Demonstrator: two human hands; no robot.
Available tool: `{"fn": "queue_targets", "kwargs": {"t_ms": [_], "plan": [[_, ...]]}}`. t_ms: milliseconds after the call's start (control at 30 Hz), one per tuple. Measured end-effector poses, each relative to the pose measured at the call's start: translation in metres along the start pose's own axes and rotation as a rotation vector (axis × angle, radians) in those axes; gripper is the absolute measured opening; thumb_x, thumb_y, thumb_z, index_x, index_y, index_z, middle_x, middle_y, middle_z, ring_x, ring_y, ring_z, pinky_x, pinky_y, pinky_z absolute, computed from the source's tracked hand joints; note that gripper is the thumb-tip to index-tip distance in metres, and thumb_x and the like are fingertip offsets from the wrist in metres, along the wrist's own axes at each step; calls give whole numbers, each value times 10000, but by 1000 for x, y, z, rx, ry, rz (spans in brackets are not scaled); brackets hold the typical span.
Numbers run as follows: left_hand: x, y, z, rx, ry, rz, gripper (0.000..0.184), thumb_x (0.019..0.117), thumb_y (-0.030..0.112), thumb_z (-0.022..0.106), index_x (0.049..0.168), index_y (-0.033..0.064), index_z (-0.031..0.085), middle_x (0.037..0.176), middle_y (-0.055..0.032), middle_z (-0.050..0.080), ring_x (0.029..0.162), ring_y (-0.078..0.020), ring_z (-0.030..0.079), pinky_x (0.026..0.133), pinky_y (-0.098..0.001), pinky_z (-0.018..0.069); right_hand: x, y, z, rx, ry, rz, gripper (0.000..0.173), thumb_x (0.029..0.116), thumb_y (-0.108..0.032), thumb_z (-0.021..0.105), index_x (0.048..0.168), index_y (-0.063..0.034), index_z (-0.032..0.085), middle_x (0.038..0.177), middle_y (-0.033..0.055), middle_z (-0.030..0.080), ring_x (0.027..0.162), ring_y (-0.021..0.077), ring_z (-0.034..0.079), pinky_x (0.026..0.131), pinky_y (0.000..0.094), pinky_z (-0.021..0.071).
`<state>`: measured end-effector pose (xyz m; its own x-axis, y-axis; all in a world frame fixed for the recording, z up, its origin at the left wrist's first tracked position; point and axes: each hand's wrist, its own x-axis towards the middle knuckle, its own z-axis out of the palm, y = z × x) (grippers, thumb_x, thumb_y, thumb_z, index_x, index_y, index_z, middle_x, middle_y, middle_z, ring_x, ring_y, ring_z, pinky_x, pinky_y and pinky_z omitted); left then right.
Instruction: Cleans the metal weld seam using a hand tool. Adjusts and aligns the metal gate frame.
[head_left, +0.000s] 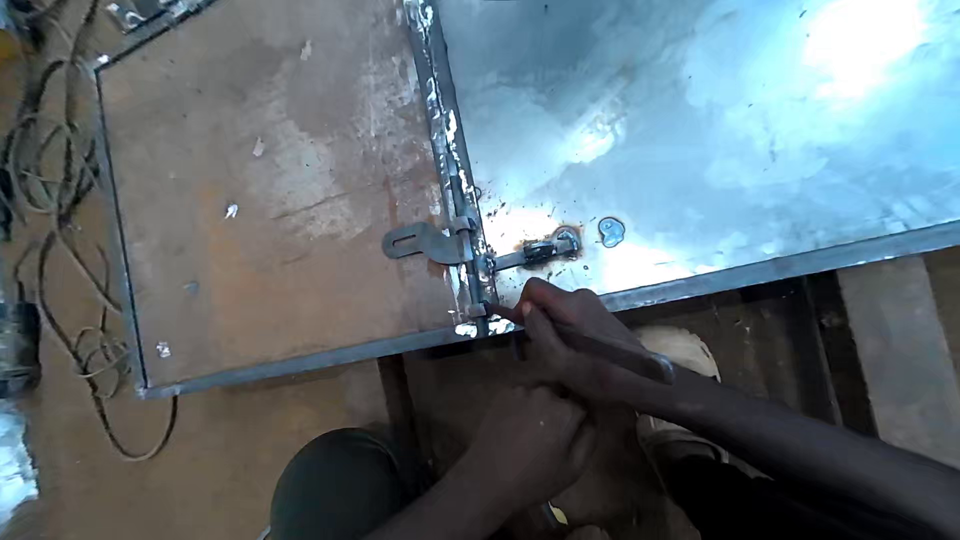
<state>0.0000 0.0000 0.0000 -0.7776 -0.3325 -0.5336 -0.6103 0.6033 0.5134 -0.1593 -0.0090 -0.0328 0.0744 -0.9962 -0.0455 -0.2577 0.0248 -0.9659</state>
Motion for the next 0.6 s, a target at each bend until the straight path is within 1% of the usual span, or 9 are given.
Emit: {"fn": "queue_targets", "kwargs": {"t_ms": [67, 133, 167, 267, 333, 433, 467, 533, 600], "plan": [[3, -2, 1, 16, 27, 23, 346, 1044, 363, 474, 876, 160, 699, 762, -5, 634, 693, -175, 642, 572, -409, 523, 1, -10, -10, 222, 162, 2, 286, 1073, -198, 407, 1006, -76, 657, 630, -15, 597, 467, 95, 548, 404, 285, 474], [2, -3, 2, 14, 52, 47, 308, 1044, 346, 483, 934, 173, 712, 815, 13, 649, 700, -149, 640, 567, -378, 530, 5, -10, -9, 300, 334, -115, 292, 1088, -185, 377, 1051, -26, 620, 665, 8, 634, 472, 93, 553, 391, 268, 474], [1, -2, 3, 12, 54, 45, 306, 1043, 344, 485, 941, 175, 718, 816, 12, 653, 705, -149, 644, 576, -378, 537, 4, -7, -4, 272, 339, -121, 283, 1087, -186, 376, 1047, -23, 603, 676, 10, 627, 489, 94, 555, 409, 274, 481], [2, -2, 4, 12, 47, 26, 351, 1031, 353, 486, 849, 144, 702, 721, -25, 641, 689, -205, 662, 581, -440, 536, 2, -4, 1, 61, 101, 37, 234, 1057, -205, 424, 974, -112, 622, 668, -29, 587, 531, 87, 566, 472, 302, 483], [3, -2, 4, 14, 35, 32, 348, 1044, 358, 474, 864, 156, 694, 740, -3, 624, 687, -174, 641, 576, -407, 532, 2, -12, -7, 193, 157, 32, 275, 1063, -190, 425, 984, -80, 664, 640, -12, 588, 493, 97, 551, 437, 292, 480], [3, -3, 3, 5, 32, 39, 316, 1051, 350, 480, 922, 176, 710, 813, 18, 641, 690, -140, 632, 565, -370, 528, 4, -10, -8, 275, 326, -107, 278, 1076, -171, 385, 1009, -31, 615, 660, 1, 623, 478, 81, 550, 402, 262, 474], [2, -3, 3, 4, 42, 37, 315, 1046, 349, 487, 908, 172, 708, 792, 12, 643, 692, -150, 639, 574, -386, 532, 1, -8, -3, 224, 256, -44, 275, 1077, -183, 380, 1000, -51, 609, 689, 2, 620, 496, 91, 551, 424, 281, 482], [3, -3, 5, 9, 91, 47, 308, 1029, 348, 512, 894, 170, 724, 766, 0, 668, 719, -170, 671, 609, -420, 556, -5, -15, 4, 118, 87, 118, 274, 1076, -208, 410, 972, -98, 638, 638, -3, 571, 491, 113, 554, 426, 310, 471], [6, -2, 6, 18, 101, 50, 318, 1035, 356, 507, 890, 169, 720, 767, 5, 659, 716, -164, 665, 598, -407, 549, -3, -21, -2, 159, 100, 114, 291, 1078, -209, 412, 980, -96, 661, 632, 3, 575, 472, 116, 531, 413, 302, 451]]}}
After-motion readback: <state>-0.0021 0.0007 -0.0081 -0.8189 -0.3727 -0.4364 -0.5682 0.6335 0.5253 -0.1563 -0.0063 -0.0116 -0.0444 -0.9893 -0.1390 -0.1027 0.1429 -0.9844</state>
